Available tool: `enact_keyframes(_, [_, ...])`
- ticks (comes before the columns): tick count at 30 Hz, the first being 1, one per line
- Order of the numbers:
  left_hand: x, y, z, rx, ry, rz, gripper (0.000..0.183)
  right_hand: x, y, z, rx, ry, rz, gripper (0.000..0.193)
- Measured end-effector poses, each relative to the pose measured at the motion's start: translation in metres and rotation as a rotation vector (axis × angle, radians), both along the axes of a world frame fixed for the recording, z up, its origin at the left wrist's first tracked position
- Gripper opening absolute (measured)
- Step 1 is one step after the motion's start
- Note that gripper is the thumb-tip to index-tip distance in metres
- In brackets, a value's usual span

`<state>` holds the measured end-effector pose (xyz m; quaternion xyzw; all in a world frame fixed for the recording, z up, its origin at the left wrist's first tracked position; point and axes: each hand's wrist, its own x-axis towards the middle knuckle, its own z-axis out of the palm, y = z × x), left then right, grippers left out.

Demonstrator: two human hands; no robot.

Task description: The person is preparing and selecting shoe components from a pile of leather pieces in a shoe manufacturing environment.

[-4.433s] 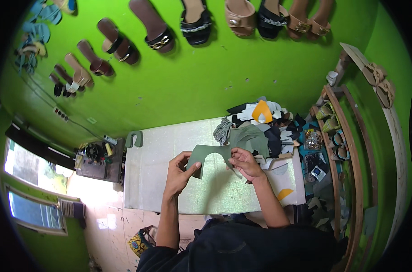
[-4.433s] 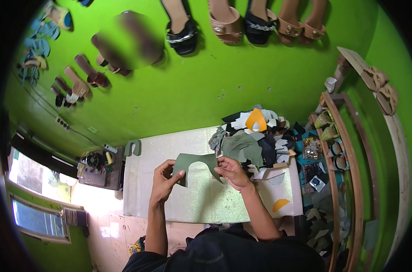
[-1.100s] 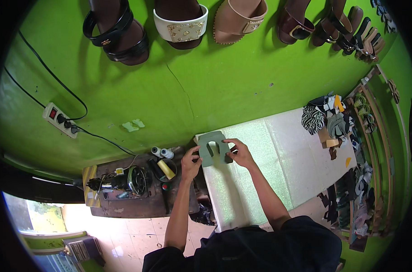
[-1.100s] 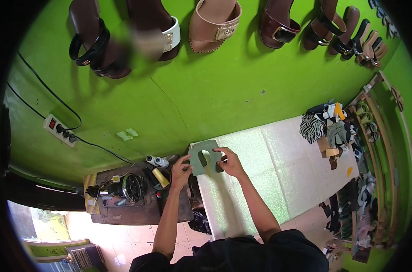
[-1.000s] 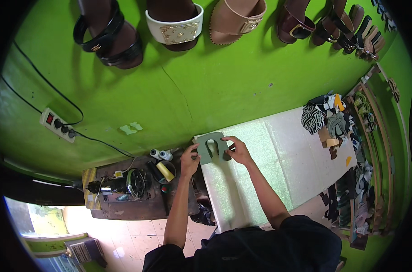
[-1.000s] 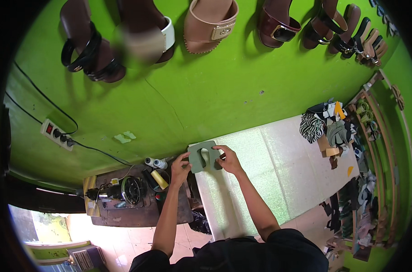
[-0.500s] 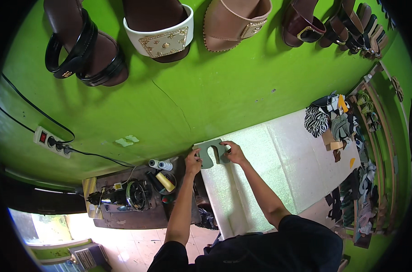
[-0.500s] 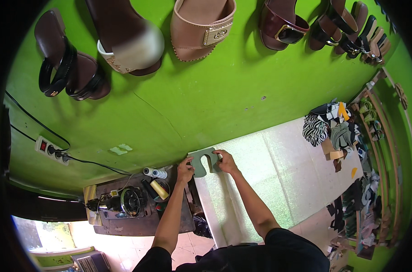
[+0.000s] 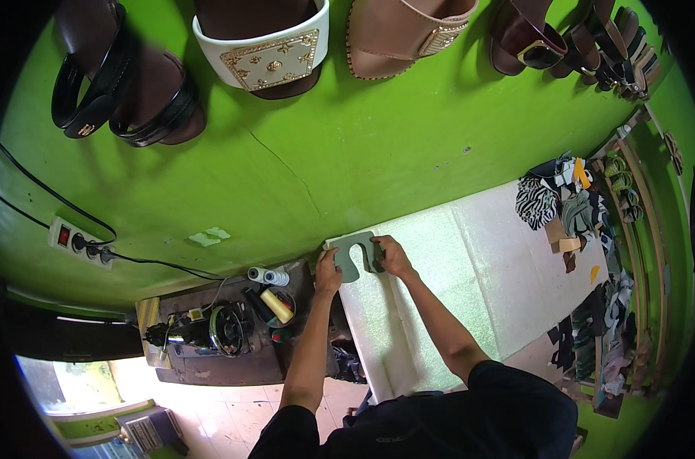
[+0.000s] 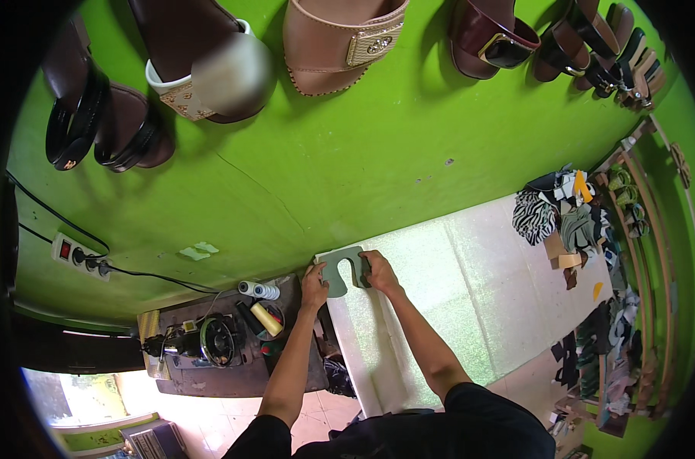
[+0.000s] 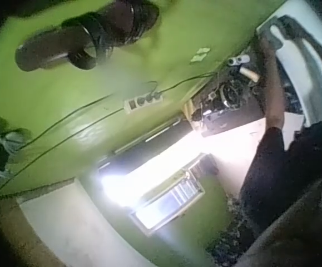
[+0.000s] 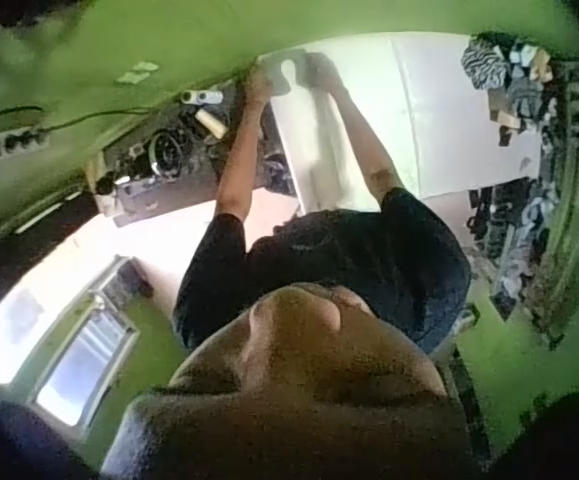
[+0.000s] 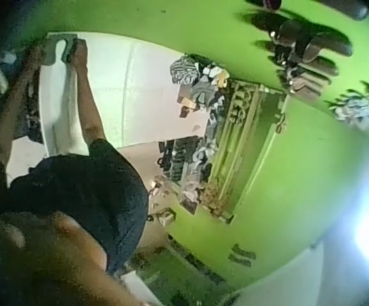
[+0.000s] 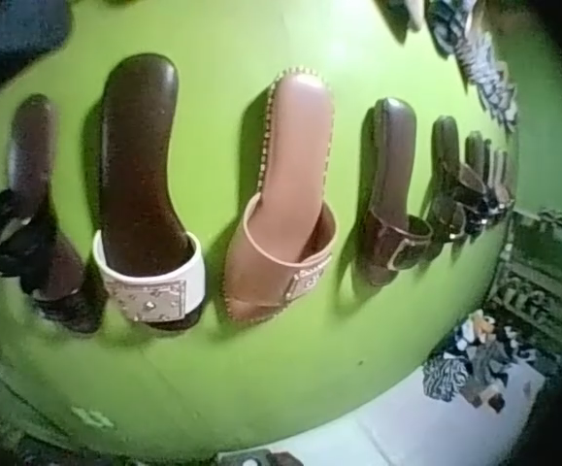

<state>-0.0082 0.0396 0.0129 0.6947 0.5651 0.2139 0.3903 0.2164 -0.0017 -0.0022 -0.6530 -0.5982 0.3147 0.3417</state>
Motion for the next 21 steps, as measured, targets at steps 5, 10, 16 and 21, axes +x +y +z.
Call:
enact_keyframes(5, [-0.005, -0.004, -0.006, 0.143, 0.173, -0.008, 0.058, -0.011, 0.000, 0.009, -0.071, -0.067, -0.016, 0.061])
enact_keyframes(10, [0.000, -0.005, -0.006, 0.013, 0.133, 0.032, 0.058, -0.010, -0.005, 0.007, -0.081, -0.137, -0.022, 0.063])
enact_keyframes(16, [0.003, -0.008, -0.006, -0.046, 0.120, 0.055, 0.057, -0.009, -0.014, 0.016, -0.053, -0.137, -0.034, 0.057])
enact_keyframes(21, [-0.016, -0.026, 0.004, 0.174, -0.070, 0.142, 0.050, -0.025, -0.035, 0.047, 0.074, -0.156, -0.104, 0.050])
